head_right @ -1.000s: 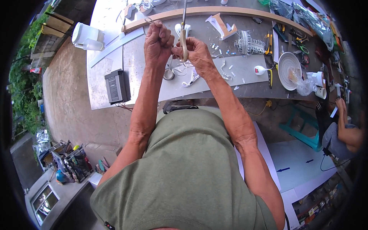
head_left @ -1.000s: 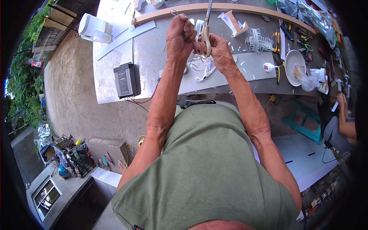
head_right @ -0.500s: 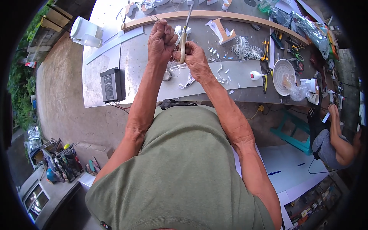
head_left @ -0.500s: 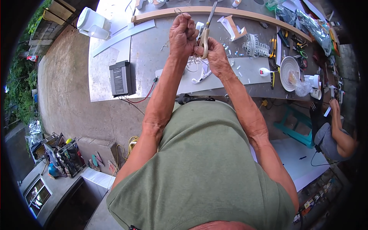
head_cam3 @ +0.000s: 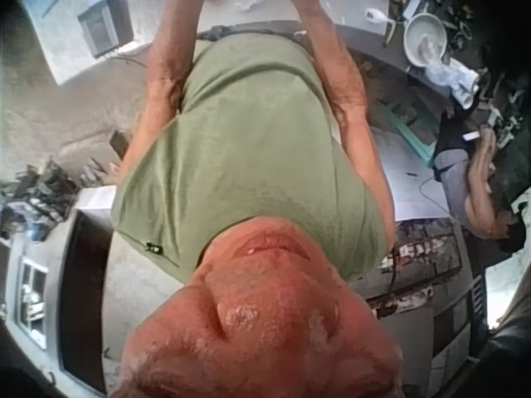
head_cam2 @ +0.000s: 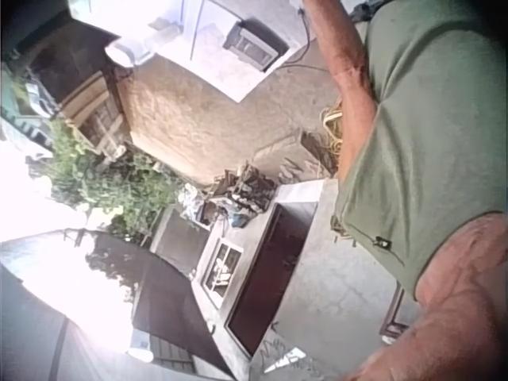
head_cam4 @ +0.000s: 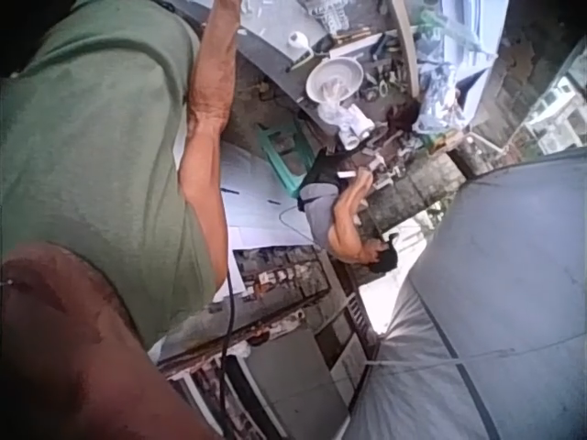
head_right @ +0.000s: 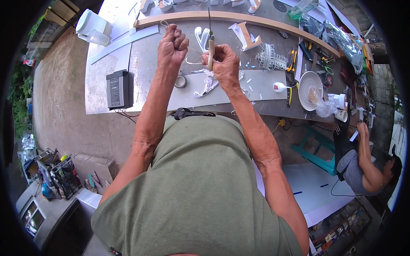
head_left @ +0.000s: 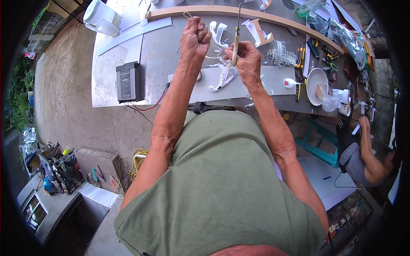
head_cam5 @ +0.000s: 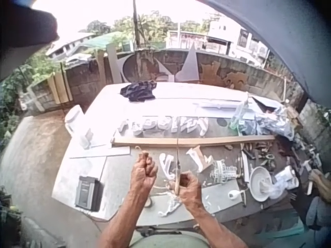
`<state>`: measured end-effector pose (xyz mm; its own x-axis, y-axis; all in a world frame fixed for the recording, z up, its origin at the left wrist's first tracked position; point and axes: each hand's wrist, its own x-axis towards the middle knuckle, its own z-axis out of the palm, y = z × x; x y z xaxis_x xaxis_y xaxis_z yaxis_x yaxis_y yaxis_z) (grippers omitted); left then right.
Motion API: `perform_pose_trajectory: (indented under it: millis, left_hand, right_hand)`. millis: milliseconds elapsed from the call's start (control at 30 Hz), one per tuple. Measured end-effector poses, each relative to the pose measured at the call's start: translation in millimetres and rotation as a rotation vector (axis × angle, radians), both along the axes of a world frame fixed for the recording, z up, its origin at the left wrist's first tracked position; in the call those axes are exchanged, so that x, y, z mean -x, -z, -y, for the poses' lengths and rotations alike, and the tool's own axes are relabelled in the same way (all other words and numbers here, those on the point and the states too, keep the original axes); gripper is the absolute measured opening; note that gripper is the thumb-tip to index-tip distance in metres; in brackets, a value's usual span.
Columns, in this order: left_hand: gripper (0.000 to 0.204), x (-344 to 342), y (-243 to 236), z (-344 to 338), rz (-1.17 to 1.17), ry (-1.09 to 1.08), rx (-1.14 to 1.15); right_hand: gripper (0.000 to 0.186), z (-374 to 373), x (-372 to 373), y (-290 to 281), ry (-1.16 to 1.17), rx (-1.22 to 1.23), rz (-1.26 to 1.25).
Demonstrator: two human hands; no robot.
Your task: Preparing and wiring LED components for a sign on a workbench.
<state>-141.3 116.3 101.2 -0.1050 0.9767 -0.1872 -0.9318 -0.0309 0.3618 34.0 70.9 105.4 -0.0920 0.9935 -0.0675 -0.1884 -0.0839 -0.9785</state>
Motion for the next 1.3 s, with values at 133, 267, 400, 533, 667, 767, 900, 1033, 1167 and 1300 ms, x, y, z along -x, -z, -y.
perform_pose_trajectory:
  millis: [133, 267, 400, 533, 667, 767, 900, 1033, 1167, 1300]
  left_hand:
    - [0.021, 5, 9, 3, 0.028, -0.051, 0.071]
    - [0.021, 16, 30, 10, 0.062, -0.059, 0.036]
    - [0.036, 27, 42, 25, -0.594, -0.133, 0.233]
    - [0.046, 24, 0, 57, -1.994, -0.411, 0.221]
    - [0.030, 8, -4, 74, -2.191, -0.092, -0.347]
    - [0.023, 3, -3, 75, -2.078, 0.159, -0.324]
    - [0.016, 4, -7, 73, -1.808, 0.326, -0.106]
    - [0.017, 11, 3, 63, -1.895, 0.382, -0.069]
    - [0.018, 27, 18, 64, -1.564, 0.458, 0.156]
    - [0.022, 35, 20, 71, -1.252, 0.376, 0.176]
  right_hand:
    - [0.025, 0, 0, 4, -0.073, -0.008, 0.186]
    - [0.027, -3, 0, 0, -0.094, -0.111, 0.508]
    - [0.030, -11, -5, -8, -0.172, -0.148, 0.623]
    - [0.033, -33, -16, 3, -0.307, -0.097, 0.644]
    - [0.034, -44, -13, 6, -0.482, -0.019, 0.499]
    - [0.035, -51, -12, 3, -0.591, -0.020, 0.498]
    - [0.034, -56, -13, -1, -0.720, 0.093, 0.405]
    - [0.029, -51, -14, 9, -0.596, 0.018, 0.394]
    - [0.025, -35, -31, -13, -0.222, -0.197, 0.507]
    - [0.028, -4, -64, -28, -0.294, -0.159, 0.418]
